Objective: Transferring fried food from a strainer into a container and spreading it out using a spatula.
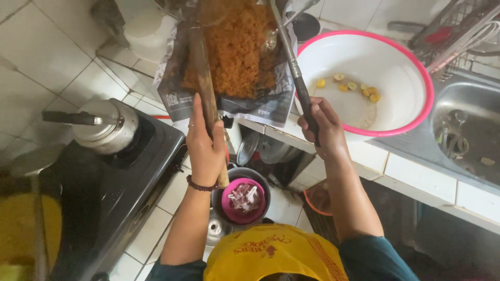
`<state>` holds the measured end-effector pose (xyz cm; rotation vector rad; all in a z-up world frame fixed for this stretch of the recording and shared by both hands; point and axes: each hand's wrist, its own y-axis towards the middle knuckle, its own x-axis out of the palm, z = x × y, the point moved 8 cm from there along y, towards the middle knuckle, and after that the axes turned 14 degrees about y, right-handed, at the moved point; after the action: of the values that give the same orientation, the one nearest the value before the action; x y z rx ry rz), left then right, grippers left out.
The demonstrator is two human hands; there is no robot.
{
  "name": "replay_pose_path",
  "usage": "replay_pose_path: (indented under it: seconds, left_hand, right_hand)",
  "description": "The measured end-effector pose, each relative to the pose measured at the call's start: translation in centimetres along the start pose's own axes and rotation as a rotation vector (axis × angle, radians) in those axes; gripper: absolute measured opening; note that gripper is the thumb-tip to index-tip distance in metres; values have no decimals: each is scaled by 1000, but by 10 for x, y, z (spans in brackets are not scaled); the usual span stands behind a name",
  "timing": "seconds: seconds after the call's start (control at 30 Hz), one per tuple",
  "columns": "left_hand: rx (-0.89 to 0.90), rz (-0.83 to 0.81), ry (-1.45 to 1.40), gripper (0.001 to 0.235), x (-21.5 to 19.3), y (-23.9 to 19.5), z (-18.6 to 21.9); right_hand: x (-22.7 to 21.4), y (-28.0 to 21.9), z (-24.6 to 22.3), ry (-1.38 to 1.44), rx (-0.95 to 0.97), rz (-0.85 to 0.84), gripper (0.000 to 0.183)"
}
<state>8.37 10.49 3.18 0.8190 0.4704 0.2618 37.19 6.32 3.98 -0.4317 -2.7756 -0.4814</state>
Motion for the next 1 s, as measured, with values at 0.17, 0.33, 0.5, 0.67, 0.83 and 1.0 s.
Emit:
replay_pose_path:
  seconds: [0.17, 0.33, 0.5, 0.67, 0.83, 1.0]
  left_hand:
    - [-38, 40, -63, 62, 1, -12, -11]
    - [-175, 63, -326, 62, 4, -27, -20]
    - [-16, 82, -632, 65, -13, -50, -4]
    - [80, 229, -587, 66, -55, -94, -2]
    - [42, 268, -172, 68, -128, -167, -6]
    - [-189, 311, 66, 73, -228, -254, -12]
  right_hand:
    - [1, 0, 4, -270, -47, 31, 22]
    - [-1, 3, -1, -229, -155, 30, 22]
    - [27, -10, -14, 16, -399, -257, 34]
    - [89, -50, 9, 134, -387, -481, 47]
    - [191, -126, 32, 147, -176, -682, 41]
    - [278, -218, 75, 310, 112, -957, 46]
